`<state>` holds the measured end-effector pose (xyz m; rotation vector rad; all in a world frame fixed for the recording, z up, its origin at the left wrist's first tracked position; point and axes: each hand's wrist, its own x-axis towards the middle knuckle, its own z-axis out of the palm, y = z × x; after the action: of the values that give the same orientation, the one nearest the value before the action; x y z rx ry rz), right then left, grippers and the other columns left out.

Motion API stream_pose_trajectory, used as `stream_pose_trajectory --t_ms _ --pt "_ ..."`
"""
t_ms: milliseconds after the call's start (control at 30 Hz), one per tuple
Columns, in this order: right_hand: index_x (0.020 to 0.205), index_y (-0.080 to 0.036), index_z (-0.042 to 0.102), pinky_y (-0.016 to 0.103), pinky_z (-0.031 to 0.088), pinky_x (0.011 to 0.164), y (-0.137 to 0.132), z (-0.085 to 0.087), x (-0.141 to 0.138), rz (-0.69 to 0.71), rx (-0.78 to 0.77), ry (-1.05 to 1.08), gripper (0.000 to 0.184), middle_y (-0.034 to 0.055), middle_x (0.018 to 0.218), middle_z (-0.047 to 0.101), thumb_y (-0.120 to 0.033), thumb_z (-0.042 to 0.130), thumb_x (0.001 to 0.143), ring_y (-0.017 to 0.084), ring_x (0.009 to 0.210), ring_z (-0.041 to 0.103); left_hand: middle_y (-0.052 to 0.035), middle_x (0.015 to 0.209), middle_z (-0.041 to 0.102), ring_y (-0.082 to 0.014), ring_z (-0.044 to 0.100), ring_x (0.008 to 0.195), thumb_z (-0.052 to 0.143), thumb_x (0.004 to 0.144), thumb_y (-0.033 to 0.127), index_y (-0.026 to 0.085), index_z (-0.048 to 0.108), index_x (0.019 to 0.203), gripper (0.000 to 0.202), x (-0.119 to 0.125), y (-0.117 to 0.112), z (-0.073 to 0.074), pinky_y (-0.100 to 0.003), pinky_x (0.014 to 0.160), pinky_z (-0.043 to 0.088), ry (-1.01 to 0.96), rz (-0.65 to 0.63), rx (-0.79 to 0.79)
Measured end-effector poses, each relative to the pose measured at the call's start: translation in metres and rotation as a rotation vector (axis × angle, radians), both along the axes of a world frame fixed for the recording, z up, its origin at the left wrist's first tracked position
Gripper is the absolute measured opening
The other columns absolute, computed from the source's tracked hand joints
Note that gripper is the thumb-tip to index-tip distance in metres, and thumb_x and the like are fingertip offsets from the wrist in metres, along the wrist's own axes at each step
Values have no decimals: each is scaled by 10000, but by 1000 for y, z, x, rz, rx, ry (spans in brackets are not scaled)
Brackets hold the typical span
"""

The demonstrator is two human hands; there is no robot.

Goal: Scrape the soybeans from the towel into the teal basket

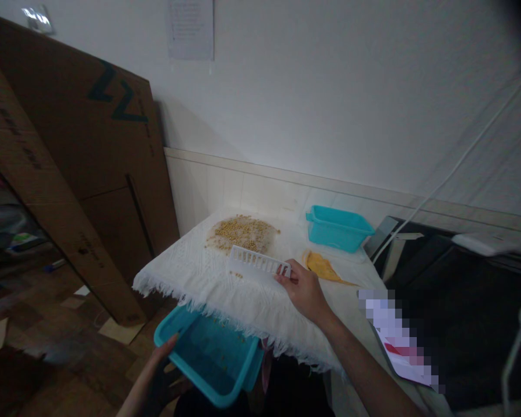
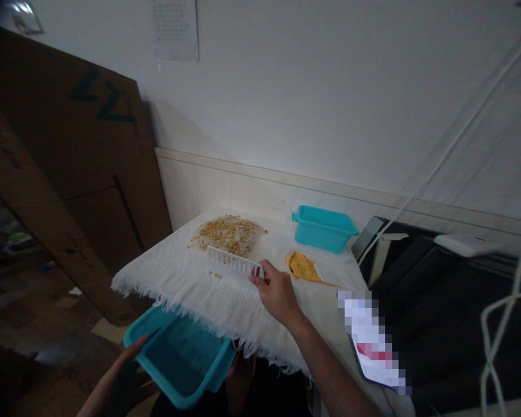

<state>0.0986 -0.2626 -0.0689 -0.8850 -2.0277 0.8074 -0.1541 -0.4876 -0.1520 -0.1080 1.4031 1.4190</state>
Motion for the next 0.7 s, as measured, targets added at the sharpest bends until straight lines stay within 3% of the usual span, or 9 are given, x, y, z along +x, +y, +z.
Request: stream_pose_trajectory --t_ms 100,333,500,600,700 --pt "856 -241 594 259 537 654 -5 2 -1 24 -11 1 117 -10 719 698 -341 633 901 191 691 705 -184 1425 649 -417 687 1173 724 838 503 215 520 1461 716 1 1 3 -500 859 605 7 13 -7" --pt "868 -233 627 230 480 596 -35 7 1 71 -2 -41 114 -24 672 670 -334 626 921 162 617 667 -213 1459 620 -392 722 1113 712 856 478 178 512 1458 701 7 -1 12 -476 880 603 43 21 30" --pt "875 -223 659 216 478 614 -57 10 2 145 17 -57 117 -33 663 666 -326 639 925 138 608 642 -223 1540 545 -447 638 1252 724 836 507 182 500 1470 747 7 -3 12 -538 944 574 41 2 56" --pt "858 -218 654 211 495 619 -53 17 -1 183 -22 2 128 -30 671 671 -333 652 914 142 630 662 -225 1560 521 -457 611 1284 716 834 538 165 479 1491 792 7 -3 14 -524 952 573 37 -6 48" --pt "843 -223 626 213 488 588 -26 24 -6 83 23 26 110 -30 654 668 -317 653 893 154 616 672 -229 1523 561 -406 697 1171 708 866 466 158 460 1505 751 10 -3 18 -478 903 600 46 -10 48"
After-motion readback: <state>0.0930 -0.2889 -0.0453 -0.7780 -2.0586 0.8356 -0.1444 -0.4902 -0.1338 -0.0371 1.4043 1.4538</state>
